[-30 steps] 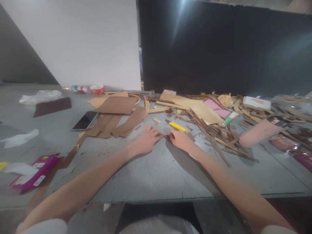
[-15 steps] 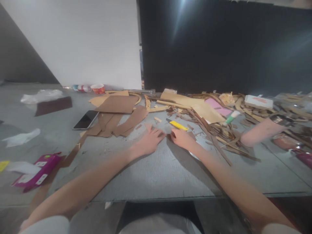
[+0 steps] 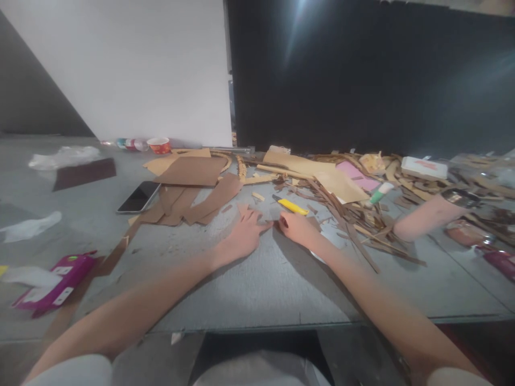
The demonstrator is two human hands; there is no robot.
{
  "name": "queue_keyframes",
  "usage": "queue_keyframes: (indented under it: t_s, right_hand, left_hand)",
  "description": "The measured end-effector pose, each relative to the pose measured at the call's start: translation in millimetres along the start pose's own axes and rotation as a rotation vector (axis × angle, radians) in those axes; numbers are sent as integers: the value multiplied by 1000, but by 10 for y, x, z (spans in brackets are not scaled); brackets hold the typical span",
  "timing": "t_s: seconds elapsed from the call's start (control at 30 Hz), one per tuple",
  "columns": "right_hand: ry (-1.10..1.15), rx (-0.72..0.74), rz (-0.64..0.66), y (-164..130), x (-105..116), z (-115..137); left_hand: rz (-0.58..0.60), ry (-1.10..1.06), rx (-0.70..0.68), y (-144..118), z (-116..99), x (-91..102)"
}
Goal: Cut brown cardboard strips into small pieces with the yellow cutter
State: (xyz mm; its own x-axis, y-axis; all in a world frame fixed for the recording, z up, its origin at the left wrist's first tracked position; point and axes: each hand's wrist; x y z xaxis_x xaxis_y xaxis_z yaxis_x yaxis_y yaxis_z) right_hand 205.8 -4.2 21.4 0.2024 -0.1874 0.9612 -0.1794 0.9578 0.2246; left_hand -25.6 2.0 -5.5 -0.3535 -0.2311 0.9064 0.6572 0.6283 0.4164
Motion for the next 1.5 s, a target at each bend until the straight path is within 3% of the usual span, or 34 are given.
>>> queue_keyframes:
  t_s: [0.47, 0.63, 0.7, 1.07, 1.37, 1.5]
  right_hand:
    - [-9, 16, -26, -28, 19, 21]
    - [-8, 20, -30, -37, 27, 27]
    - [0, 20, -24, -36, 24, 25]
    - [15, 46, -23, -13, -49, -35]
    - [104, -50, -67, -123, -26, 9]
    - [62, 35, -47, -268, 20, 83]
  left_hand:
    - [-110, 75, 42, -55, 6, -61]
    - [-232, 8, 164, -63, 59, -49]
    - [-265, -23, 150, -49, 66, -23]
    - [-40, -74, -117, -2, -61, 11]
    - [41, 2, -139, 47, -178, 59]
    - [29, 46, -188, 48, -190, 57]
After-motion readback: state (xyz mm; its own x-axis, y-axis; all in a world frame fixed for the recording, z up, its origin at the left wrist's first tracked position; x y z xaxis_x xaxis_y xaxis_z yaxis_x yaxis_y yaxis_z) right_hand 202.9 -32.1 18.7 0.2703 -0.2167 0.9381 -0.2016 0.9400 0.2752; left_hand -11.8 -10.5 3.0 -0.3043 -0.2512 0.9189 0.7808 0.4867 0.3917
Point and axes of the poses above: each hand's wrist, its own y-axis towards the middle knuckle, its own x-axis out of the back of the hand, z = x × y, and after that the axes turned 14 degrees about -z, right-handed
